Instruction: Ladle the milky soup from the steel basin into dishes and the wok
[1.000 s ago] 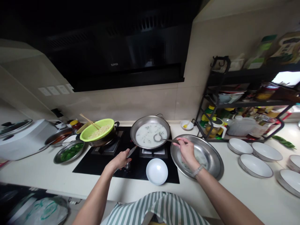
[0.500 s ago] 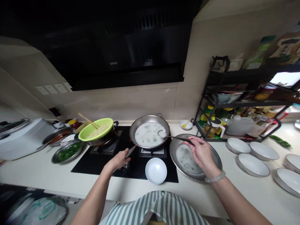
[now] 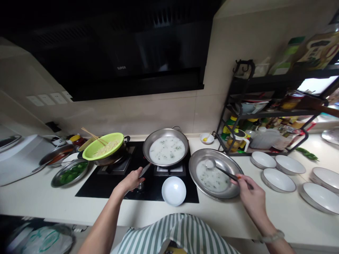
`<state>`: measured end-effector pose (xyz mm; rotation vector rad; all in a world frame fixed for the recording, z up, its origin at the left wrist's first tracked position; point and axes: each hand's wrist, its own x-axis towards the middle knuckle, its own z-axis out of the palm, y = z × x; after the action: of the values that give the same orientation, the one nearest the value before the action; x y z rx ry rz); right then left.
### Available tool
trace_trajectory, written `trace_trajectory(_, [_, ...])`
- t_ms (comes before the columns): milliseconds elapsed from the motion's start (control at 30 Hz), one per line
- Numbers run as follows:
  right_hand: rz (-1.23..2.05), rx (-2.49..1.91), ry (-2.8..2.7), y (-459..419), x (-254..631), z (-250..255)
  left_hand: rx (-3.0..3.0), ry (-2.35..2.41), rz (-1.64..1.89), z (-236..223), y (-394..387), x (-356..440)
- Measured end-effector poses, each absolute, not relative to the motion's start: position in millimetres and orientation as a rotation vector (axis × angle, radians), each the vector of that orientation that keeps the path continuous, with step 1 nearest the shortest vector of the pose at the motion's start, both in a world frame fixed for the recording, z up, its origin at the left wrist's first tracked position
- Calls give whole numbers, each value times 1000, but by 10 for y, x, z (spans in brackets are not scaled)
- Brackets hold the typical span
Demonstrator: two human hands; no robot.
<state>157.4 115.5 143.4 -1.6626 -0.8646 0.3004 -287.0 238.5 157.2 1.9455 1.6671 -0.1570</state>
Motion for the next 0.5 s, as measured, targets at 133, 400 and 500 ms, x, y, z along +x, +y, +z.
trace_trajectory(133, [3, -1537, -1524, 963, 1630, 1134, 1978, 1694, -159, 1600, 2374, -2858])
trace_trajectory(400, [-15, -1473, -1377, 1008, 1366, 1443, 1943, 1688, -156, 1593, 2375, -2853])
trace_trajectory(500, [197, -1580, -971, 1178, 1122, 1757, 1930, 1685, -146, 1581, 2378, -2860])
